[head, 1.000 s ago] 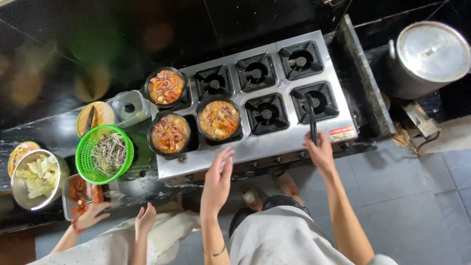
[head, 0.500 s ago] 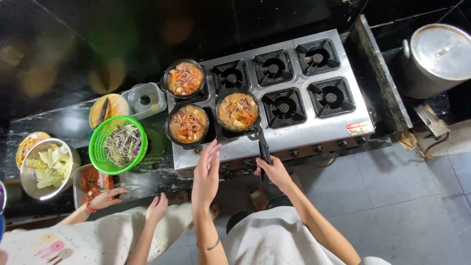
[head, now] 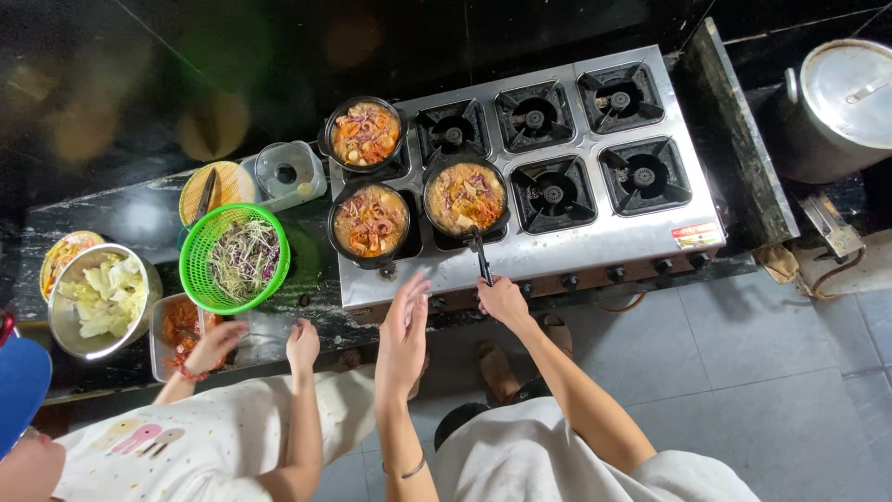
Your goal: The person cooks food in small pans on a gas stove, then transfers the cooked items to a tray. They add chopped herbs to the food, open a refrigerator to store various containers of ingredients, and finally wash a cloth at a sink.
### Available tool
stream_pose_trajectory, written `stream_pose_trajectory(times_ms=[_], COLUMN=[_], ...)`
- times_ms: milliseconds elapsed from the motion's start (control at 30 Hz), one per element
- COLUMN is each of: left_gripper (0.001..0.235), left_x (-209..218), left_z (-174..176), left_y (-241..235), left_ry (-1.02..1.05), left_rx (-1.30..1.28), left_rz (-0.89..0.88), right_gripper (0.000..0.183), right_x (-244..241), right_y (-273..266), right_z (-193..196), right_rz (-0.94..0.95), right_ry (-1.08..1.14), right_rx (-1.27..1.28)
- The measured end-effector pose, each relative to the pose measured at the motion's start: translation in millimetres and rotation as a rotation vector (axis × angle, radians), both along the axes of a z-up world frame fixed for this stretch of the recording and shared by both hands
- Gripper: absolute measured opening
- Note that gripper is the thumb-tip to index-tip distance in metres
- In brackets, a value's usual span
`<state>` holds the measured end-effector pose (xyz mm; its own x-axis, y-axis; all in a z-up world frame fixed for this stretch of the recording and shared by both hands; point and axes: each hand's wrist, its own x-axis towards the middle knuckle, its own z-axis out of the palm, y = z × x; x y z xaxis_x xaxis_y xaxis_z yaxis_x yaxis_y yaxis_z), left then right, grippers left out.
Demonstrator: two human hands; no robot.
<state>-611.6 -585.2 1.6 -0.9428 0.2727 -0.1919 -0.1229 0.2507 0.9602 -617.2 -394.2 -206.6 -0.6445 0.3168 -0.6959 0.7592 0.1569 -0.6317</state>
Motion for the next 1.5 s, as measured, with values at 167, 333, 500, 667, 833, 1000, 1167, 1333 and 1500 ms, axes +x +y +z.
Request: stream_pose_trajectory(times_ms=[167,333,500,667,833,1000,1167,1333,1500], left_gripper=[0.046,0.042,0.044,0.037,0.037,0.036,0.029,0.034,0.037], left_x=[3.0,-15.0,-20.6,5.2,10.3,19.9,26.0,12.0,2.9], left_z=[-2.9,-114.8,-303.4,-422.5,-320.5,-309.2,-305.2,-296.9,-288.8], left_y=[-2.4,6.4,38.9,70.6,104.0,101.0,62.0,41.6,35.8], left_ry=[-0.015,-0.015,-0.458,-0.057,-0.174,0.278,0.129,0.071,0.076], left_rx=[-0.024,0.018,-0.187,-0.529,-0.707,-0.817,-0.707,-0.725,-0.86], left_rz=[0.011,0.109,0.135,0.085,0.169,0.159,0.265,0.522,0.519], right_gripper=[0.051,0.058,0.062,0.063,0.063,0.061,0.064,0.067,0.073], right_x=[-6.8,-11.9,-12.5,-13.9,-8.4,-4.8,-2.2,0.2,1.1], right_y=[-0.9,8.9,24.4,32.3,34.7,34.3,28.7,24.9,25.7], right_z=[20.8,-24.1,-30.0,-2.6,-15.1,23.3,10.2,24.9,6.8], right_rz=[0.026,0.06,0.179,0.083,0.095,0.086,0.104,0.145,0.109], right_ry=[-0.028,-0.011,0.08,0.044,0.133,0.054,0.073,0.028,0.045], right_rx=[0.021,0.068,0.113,-0.061,0.128,0.0,0.002,0.023,0.011])
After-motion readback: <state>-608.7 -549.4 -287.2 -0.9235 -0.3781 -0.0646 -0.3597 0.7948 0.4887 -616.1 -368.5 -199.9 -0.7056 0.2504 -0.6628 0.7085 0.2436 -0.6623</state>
